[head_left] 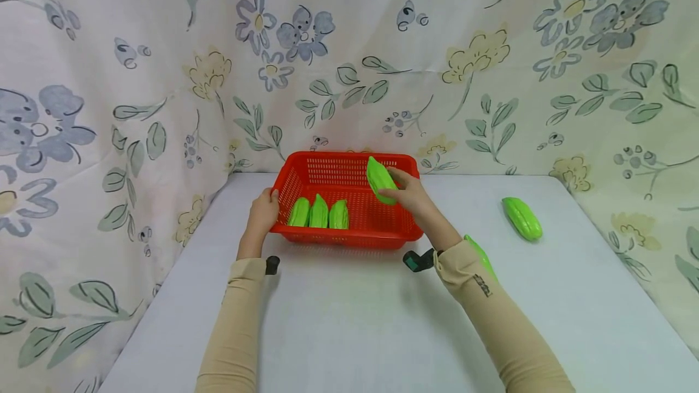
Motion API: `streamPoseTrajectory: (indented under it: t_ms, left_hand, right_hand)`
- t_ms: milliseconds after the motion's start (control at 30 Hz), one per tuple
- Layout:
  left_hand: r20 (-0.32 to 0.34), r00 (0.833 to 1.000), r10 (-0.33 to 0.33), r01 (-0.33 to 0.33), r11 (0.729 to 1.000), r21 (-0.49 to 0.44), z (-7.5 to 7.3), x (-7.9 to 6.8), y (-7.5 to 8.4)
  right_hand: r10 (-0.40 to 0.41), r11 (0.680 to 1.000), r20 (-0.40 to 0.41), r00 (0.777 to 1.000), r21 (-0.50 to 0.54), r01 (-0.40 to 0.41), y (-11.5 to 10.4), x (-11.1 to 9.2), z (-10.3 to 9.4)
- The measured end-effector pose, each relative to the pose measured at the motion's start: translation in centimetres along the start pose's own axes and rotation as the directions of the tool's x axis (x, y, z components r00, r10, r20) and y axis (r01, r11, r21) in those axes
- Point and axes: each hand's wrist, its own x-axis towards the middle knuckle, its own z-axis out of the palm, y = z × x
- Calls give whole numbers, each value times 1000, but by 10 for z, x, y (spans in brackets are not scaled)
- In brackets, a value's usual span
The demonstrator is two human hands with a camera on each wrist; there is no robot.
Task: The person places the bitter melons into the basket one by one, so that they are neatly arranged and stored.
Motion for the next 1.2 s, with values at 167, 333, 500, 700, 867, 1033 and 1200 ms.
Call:
streamPoseTrajectory:
  t_ms: [167, 333, 500, 700, 867, 1033, 1200]
  left_hand:
    - [3, 1000, 7, -7, 1000, -3, 0, 0, -1]
    - [5, 1000, 9, -9, 1000, -11, 0, -1, -1]
    - [0, 1000, 7, -7, 1000, -6, -1, -1, 1]
    - [2, 1000, 0, 1, 1000, -7, -1, -1, 2]
    - [2, 1000, 3, -3, 1000, -7, -1, -1, 2]
    - [2, 1000, 6, -6, 1000, -4, -2, -2, 2]
    - [8, 1000, 0, 1, 1000, -3, -2, -1, 2]
  right_hand:
    - [21, 999, 22, 1000, 29, -22, -3, 3, 12]
    - [62, 996, 57, 996, 60, -66, -1, 10, 22]
    - [76, 996, 71, 995, 35, -78, -1, 13, 30]
    - [107, 994, 81, 991, 5, -107, -2, 15, 38]
    - [157, 987, 96, 983, -43, -154, -1, 20, 44]
    - [210, 969, 123, 970, -158, -189, 3, 29, 48]
    - [268, 937, 150, 952, -272, -221, 3, 32, 48]
